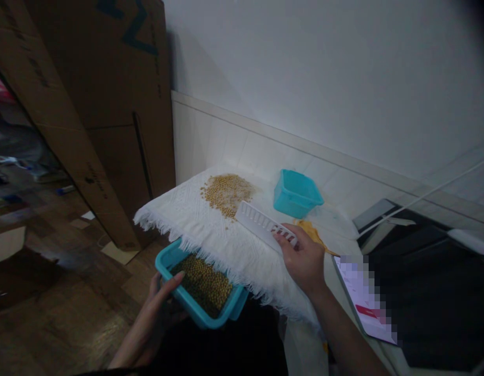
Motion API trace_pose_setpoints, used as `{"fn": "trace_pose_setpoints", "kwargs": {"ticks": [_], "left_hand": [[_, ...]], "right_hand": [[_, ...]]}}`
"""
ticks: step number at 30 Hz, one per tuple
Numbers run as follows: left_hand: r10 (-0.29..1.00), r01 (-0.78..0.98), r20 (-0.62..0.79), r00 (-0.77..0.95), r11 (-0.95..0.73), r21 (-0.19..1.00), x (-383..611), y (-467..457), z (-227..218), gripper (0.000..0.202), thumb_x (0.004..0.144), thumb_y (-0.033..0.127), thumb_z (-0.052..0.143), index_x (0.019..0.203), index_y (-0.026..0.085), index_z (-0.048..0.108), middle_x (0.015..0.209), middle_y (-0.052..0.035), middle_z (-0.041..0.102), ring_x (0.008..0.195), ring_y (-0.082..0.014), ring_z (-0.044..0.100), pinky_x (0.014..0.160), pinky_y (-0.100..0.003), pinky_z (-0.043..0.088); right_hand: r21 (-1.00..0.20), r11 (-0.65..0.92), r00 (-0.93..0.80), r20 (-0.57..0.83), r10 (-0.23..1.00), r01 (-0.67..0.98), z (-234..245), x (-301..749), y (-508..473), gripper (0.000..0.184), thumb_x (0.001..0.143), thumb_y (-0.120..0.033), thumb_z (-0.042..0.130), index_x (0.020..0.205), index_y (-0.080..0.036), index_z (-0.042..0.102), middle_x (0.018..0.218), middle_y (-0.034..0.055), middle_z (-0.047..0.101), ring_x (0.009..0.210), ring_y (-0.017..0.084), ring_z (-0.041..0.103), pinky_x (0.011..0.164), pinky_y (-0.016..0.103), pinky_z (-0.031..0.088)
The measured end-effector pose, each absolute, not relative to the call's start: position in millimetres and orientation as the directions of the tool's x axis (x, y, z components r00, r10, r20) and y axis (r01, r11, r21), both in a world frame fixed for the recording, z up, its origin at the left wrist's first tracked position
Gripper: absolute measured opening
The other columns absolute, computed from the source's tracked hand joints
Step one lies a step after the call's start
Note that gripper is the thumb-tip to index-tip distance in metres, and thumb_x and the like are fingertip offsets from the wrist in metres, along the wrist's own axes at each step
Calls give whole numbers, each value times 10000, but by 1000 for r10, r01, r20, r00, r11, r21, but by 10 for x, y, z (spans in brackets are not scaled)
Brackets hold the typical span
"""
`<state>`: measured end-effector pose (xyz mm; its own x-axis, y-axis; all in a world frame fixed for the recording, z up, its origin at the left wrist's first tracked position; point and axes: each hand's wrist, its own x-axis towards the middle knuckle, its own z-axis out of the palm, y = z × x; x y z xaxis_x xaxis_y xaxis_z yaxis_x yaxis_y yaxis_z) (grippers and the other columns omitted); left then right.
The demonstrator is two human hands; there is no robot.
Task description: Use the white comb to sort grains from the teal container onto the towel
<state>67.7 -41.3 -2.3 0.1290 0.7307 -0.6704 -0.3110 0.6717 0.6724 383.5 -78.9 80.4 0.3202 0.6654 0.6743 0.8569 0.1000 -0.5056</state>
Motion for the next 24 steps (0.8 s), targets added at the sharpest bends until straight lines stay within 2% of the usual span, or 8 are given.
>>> {"fn": "trace_pose_setpoints", "kwargs": {"ticks": [5,16,24], "left_hand": [[740,-310,-661,124,662,682,671,-425,-12,937,789,481,982,1557,417,448,1301,-119,733,1081,-381,827,892,-549,705],[730,-305,-674,116,672,675,650,-395,-93,1017,774,487,998,1603,423,413,1339,-140,713,1082,-384,823,874,-550,710],[722,-295,-678,140,684,667,651,-394,-55,958,804,461,978,1578,414,417,1287,-117,729,1073,-370,829,894,-562,705]], "right_hand": [[-489,99,324,702,634,866,836,3811,-775,193,956,-419,734,975,-269,854,710,27,784,508,205,657,487,304,532],[-527,87,362,684,633,845,852,3862,-783,213,942,-424,742,987,-242,843,740,38,802,500,199,642,483,301,535],[-502,117,328,706,628,857,856,3775,-789,178,936,-369,745,955,-225,848,700,20,784,488,174,623,471,272,510]]}}
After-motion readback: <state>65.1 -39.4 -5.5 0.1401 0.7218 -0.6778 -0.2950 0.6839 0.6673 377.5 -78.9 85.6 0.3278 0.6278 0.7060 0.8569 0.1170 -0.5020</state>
